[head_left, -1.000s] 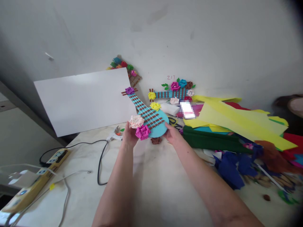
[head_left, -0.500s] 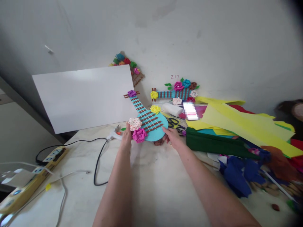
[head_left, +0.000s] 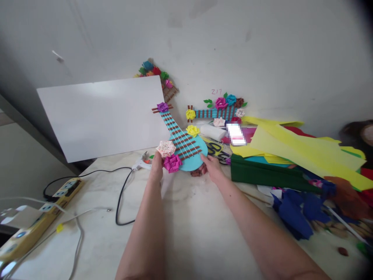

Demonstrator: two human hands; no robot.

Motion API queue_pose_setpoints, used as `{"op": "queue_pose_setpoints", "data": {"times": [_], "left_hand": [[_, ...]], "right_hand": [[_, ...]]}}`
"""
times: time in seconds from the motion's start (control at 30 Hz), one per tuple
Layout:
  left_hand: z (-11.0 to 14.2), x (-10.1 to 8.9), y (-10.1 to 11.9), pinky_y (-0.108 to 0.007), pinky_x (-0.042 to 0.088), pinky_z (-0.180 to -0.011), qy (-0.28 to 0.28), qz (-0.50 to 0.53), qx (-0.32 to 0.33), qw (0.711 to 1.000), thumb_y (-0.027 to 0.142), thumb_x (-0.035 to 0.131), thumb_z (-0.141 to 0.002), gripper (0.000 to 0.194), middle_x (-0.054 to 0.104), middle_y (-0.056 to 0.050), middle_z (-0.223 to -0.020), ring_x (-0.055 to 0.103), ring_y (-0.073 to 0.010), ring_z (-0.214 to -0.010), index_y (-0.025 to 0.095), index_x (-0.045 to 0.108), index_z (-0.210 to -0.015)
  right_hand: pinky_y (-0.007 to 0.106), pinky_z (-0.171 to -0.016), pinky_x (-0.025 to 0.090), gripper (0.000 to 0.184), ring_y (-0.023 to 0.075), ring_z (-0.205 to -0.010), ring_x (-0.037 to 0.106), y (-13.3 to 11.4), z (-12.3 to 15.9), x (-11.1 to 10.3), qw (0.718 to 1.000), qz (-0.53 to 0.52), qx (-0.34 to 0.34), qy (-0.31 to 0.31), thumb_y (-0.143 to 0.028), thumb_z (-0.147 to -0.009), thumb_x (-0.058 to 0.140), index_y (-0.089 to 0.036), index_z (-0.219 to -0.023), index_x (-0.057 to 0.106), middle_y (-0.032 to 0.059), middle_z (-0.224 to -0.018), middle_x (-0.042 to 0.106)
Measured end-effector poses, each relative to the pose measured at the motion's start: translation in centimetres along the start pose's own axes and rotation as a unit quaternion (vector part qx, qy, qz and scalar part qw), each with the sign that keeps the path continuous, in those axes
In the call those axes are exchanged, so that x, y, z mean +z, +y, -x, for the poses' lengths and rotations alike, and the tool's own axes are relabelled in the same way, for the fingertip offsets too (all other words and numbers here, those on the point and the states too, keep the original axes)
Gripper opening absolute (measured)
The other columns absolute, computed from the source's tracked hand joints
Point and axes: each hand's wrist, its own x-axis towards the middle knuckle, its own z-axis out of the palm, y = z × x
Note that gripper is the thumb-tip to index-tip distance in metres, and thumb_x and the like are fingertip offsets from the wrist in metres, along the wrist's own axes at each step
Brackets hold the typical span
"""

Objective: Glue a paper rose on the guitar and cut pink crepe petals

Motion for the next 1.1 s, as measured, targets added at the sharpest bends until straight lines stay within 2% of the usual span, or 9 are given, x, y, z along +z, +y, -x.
{"op": "queue_pose_setpoints", "data": {"times": [0.17,0.3,0.37,0.47,0.57,0.7,0.87,1.03,1.1], "left_hand": [[-0.2,-1.0,-0.3,-0.023,0.043,-0.051,-0.018,0.035,-0.002,0.999,0.058,0.065,-0.062,0.055,0.065,-0.002,-0.073,0.061,-0.0161,-0.063,0.02,0.06,-0.102],[-0.1,-1.4,0.0,-0.022,0.042,-0.049,-0.034,0.049,-0.028,0.998,0.05,0.069,-0.06,0.067,0.063,0.0,-0.074,0.058,-0.0128,-0.058,0.022,0.051,-0.118],[0.3,-1.2,0.5,-0.023,0.045,-0.054,-0.075,0.025,-0.035,0.996,0.044,0.072,-0.059,0.073,0.064,-0.002,-0.081,0.06,-0.0135,-0.063,0.022,0.046,-0.123],[1.0,-0.4,1.4,-0.027,0.05,-0.059,-0.164,-0.035,-0.032,0.985,0.032,0.077,-0.056,0.077,0.062,-0.005,-0.096,0.061,-0.0158,-0.071,0.023,0.043,-0.124],[1.5,0.4,1.7,-0.03,0.053,-0.056,-0.203,-0.074,-0.03,0.976,0.024,0.08,-0.051,0.075,0.06,-0.003,-0.091,0.059,-0.014,-0.065,0.021,0.045,-0.118],[1.7,1.1,1.2,-0.032,0.055,-0.057,-0.18,-0.066,-0.009,0.981,0.022,0.08,-0.053,0.066,0.057,-0.001,-0.086,0.058,-0.0127,-0.063,0.021,0.047,-0.11],[1.8,2.2,0.5,-0.031,0.055,-0.054,-0.097,-0.039,0.008,0.994,0.025,0.081,-0.049,0.06,0.057,-0.001,-0.081,0.057,-0.0135,-0.064,0.018,0.051,-0.1],[1.6,3.1,-0.3,-0.027,0.053,-0.054,-0.013,0.001,0.043,0.999,0.026,0.081,-0.046,0.063,0.059,-0.001,-0.082,0.057,-0.0121,-0.063,0.018,0.055,-0.103],[1.5,3.3,-0.7,-0.027,0.053,-0.056,0.001,0.017,0.042,0.999,0.027,0.08,-0.048,0.061,0.06,-0.001,-0.082,0.058,-0.012,-0.063,0.017,0.055,-0.103]], "right_hand": [[0.023,-0.03,0.033,0.034,0.0101,-0.028,0.042,0.2,-0.1,0.4,0.999,-0.033,0.001,0.001,-0.051,-0.066,0.065,-0.018,-0.063,0.054,-0.0016,-0.039,0.055],[0.023,-0.03,0.033,0.035,0.0109,-0.028,0.044,0.1,-0.3,0.5,0.998,-0.05,-0.01,0.027,-0.051,-0.066,0.065,-0.018,-0.064,0.053,-0.001,-0.039,0.055],[0.023,-0.03,0.033,0.036,0.0109,-0.028,0.044,0.1,-0.2,0.6,0.997,-0.053,-0.021,0.047,-0.052,-0.066,0.065,-0.018,-0.065,0.053,-0.0013,-0.038,0.055],[0.022,-0.031,0.034,0.036,0.0106,-0.029,0.045,0.1,-0.1,0.8,0.996,-0.057,-0.03,0.066,-0.053,-0.066,0.064,-0.019,-0.066,0.052,-0.002,-0.039,0.055],[0.023,-0.031,0.034,0.036,0.0104,-0.028,0.044,0.0,0.0,1.1,0.995,-0.061,-0.033,0.076,-0.054,-0.067,0.062,-0.019,-0.066,0.051,-0.0026,-0.039,0.054],[0.022,-0.031,0.034,0.035,0.0101,-0.028,0.044,-0.1,0.2,1.4,0.995,-0.06,-0.041,0.074,-0.053,-0.069,0.061,-0.019,-0.068,0.052,-0.0029,-0.04,0.054],[0.021,-0.031,0.036,0.034,0.0099,-0.029,0.045,-0.2,0.3,1.7,0.995,-0.063,-0.047,0.064,-0.052,-0.07,0.06,-0.019,-0.074,0.054,-0.0034,-0.04,0.054],[0.022,-0.032,0.036,0.037,0.0095,-0.03,0.045,-1.0,0.6,1.9,0.994,-0.074,-0.044,0.06,-0.055,-0.068,0.061,-0.019,-0.075,0.054,-0.0039,-0.042,0.054],[0.023,-0.033,0.036,0.037,0.0096,-0.031,0.044,-1.2,0.6,2.0,0.994,-0.076,-0.045,0.072,-0.056,-0.069,0.06,-0.02,-0.072,0.053,-0.0039,-0.042,0.053]]}}
